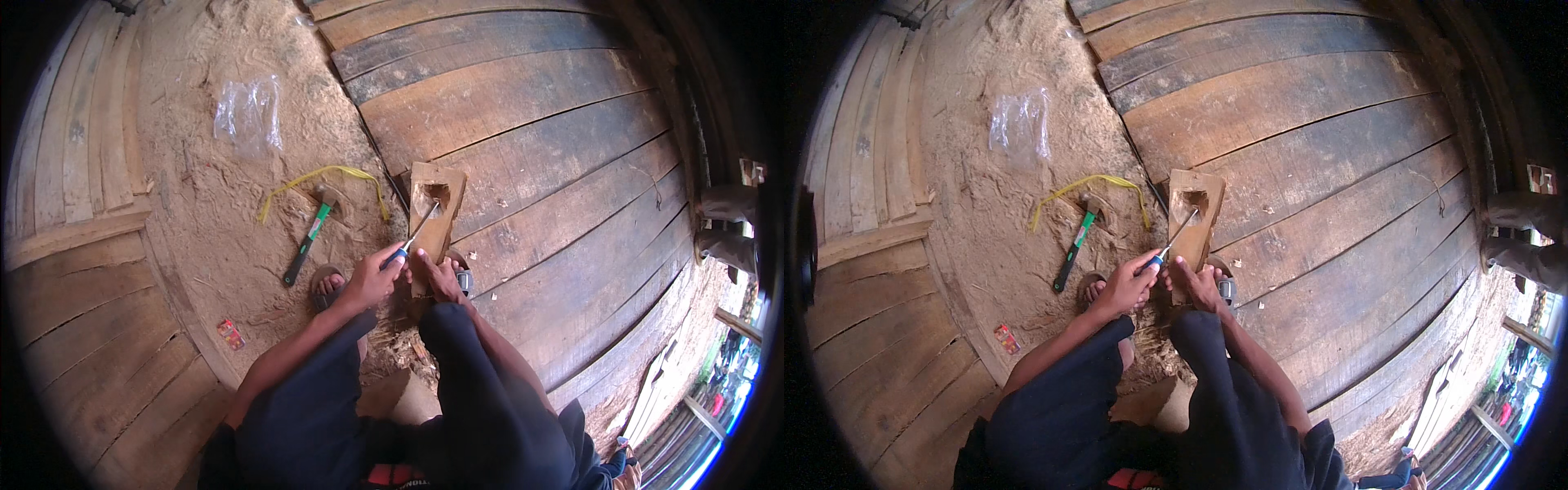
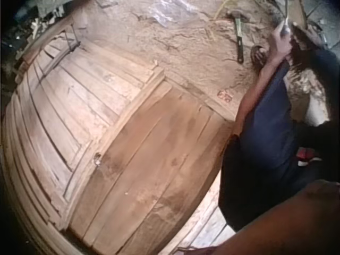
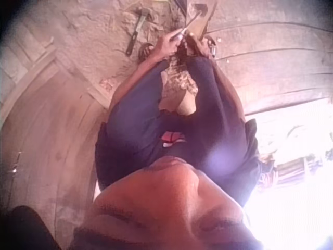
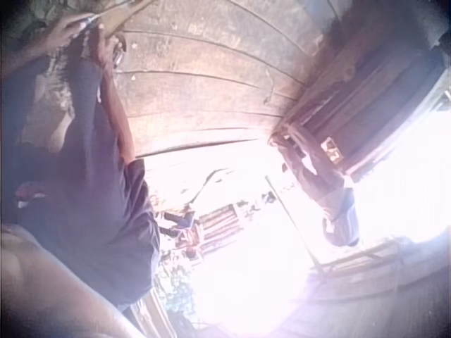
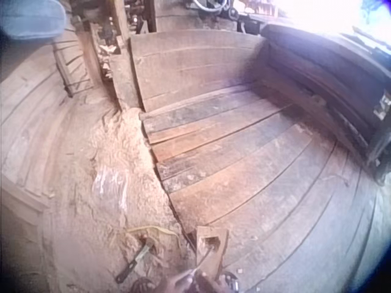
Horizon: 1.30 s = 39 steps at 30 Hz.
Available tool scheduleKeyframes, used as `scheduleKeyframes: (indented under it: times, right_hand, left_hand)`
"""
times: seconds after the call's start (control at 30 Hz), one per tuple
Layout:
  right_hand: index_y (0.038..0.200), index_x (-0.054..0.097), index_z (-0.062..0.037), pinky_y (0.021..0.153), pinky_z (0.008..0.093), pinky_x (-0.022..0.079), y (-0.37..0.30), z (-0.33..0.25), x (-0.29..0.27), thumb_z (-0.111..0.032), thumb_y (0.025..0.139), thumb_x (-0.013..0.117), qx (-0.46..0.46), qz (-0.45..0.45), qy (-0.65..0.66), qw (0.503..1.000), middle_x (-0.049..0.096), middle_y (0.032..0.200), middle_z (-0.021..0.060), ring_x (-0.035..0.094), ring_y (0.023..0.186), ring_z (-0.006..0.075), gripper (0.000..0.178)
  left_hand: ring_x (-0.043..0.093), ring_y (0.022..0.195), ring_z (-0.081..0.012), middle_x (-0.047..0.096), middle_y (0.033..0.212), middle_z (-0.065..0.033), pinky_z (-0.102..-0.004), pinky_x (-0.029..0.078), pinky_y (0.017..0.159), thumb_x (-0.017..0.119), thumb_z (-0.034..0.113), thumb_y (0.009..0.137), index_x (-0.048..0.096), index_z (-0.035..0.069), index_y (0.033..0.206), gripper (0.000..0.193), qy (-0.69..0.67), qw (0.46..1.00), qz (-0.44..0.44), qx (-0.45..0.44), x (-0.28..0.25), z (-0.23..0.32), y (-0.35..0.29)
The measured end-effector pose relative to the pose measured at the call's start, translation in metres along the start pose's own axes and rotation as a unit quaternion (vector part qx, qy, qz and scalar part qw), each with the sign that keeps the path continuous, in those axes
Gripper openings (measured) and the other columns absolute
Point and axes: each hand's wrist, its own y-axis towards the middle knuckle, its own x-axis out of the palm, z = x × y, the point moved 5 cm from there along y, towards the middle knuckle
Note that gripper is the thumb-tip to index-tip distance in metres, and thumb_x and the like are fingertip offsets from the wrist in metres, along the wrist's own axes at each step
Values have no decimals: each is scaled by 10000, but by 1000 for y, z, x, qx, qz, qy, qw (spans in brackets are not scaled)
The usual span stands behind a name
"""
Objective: The person sits on a wooden floor and uses a hammer and chisel to carve a small rectangular piece of wood. They repeatedly strike the chisel to remove wood shavings and occasionally reposition the wood to continue carving.
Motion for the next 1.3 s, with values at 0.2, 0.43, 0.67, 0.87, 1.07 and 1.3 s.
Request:
scheduleKeyframes:
  times: [0.2,0.43,0.67,0.87,1.07,1.3]
  right_hand:
    - [1005,618,36,682,294,515,-6,-7,10,-409,1021,478,-47,-16,69,996,674,862,97,641,731,196,467]
    - [1032,607,33,678,297,523,-12,1,6,-404,1025,472,-43,66,72,994,681,879,104,648,736,192,457]
    - [1015,614,18,645,284,530,-3,12,-5,-378,1016,510,-17,-28,95,995,683,838,81,641,703,151,409]
    - [1003,633,7,645,279,526,-4,1,-9,-381,1017,506,-14,-24,58,998,684,827,80,639,700,146,409]
    - [977,648,19,647,277,525,2,11,-4,-363,1022,497,-42,-6,134,990,687,824,95,644,697,162,413]
    - [1066,608,18,661,284,532,4,14,-6,-357,1018,508,-31,-41,141,989,690,854,105,649,703,171,391]
  left_hand:
    - [576,599,-174,604,782,-112,-344,480,554,526,240,988,501,26,1377,444,-150,988,-34,-7,-1,-4,3]
    - [643,820,-429,636,921,-243,-476,517,719,531,181,953,523,28,1341,418,380,906,66,174,-6,28,-19]
    - [566,555,-196,581,802,-102,-323,461,476,522,195,994,477,77,1400,425,19,996,-24,83,-5,0,5]
    - [464,516,-75,517,739,-13,-225,366,429,496,237,1018,463,76,1420,434,-231,964,-87,-97,4,0,5]
    - [595,628,-256,565,799,-113,-349,479,520,531,217,977,484,64,1392,446,186,976,18,114,-3,2,9]
    - [635,917,-430,631,1021,-248,-478,509,790,560,178,941,506,32,1361,447,353,918,48,176,-4,23,-5]
